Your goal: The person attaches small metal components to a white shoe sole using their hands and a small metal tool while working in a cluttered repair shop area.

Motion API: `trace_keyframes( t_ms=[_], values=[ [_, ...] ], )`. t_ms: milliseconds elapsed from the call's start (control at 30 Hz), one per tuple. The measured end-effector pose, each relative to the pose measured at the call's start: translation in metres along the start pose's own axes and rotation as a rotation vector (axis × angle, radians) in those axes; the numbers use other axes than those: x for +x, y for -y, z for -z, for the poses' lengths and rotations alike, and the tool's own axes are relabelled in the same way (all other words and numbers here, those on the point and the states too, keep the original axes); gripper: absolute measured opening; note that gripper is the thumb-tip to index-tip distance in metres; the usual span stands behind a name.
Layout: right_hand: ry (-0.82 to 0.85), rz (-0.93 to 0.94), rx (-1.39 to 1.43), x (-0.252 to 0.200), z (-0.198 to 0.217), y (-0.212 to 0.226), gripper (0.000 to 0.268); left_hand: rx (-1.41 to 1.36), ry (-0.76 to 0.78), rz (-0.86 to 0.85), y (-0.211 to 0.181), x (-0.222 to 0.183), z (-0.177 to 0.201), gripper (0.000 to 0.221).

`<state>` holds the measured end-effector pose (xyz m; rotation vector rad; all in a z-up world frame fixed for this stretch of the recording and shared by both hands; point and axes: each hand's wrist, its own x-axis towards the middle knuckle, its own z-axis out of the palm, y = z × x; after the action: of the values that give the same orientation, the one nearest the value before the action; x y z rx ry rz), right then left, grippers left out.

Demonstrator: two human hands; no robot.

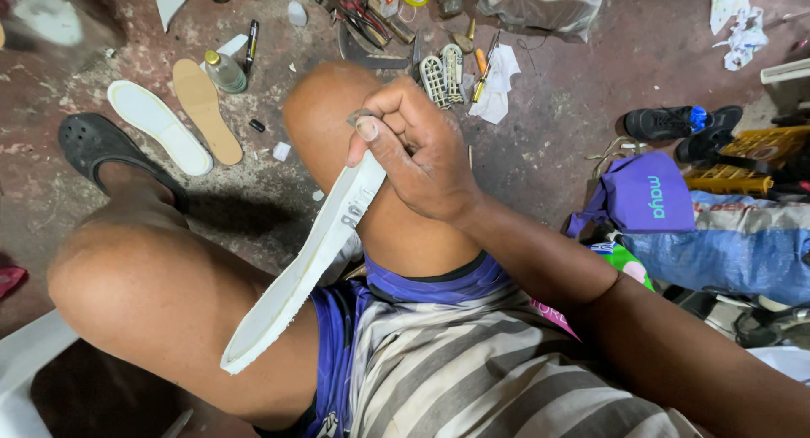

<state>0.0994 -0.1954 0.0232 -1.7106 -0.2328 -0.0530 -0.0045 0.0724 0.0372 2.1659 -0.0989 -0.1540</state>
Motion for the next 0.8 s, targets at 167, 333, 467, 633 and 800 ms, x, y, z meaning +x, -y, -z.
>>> trace_keyframes(
  t_ms=[167, 333, 467, 633, 800],
  values=[
    [0.019, -0.017, -0.007, 0.003, 0.001, 0.002, 0.012, 0.044, 0.006, -0.026, -0.017, 0.010, 0.005, 0.056],
    [0.030, 0.023, 0.004, 0.009, -0.002, 0.001, 0.010, 0.105, 0.027, -0.154, -0.041, 0.037, 0.012, 0.059],
    [0.019, -0.008, 0.000, -0.001, -0.006, -0.002, 0.008, 0.128, 0.062, -0.316, -0.059, 0.047, 0.018, 0.061],
    [0.027, -0.051, 0.071, 0.006, -0.005, -0.001, 0.008, 0.291, -0.225, -0.290, -0.093, 0.057, -0.016, 0.051],
    [-0.127, -0.069, 0.058, 0.001, 0.017, 0.015, 0.008, 0.263, -0.198, -0.210, -0.094, 0.065, -0.018, 0.030]
  ],
)
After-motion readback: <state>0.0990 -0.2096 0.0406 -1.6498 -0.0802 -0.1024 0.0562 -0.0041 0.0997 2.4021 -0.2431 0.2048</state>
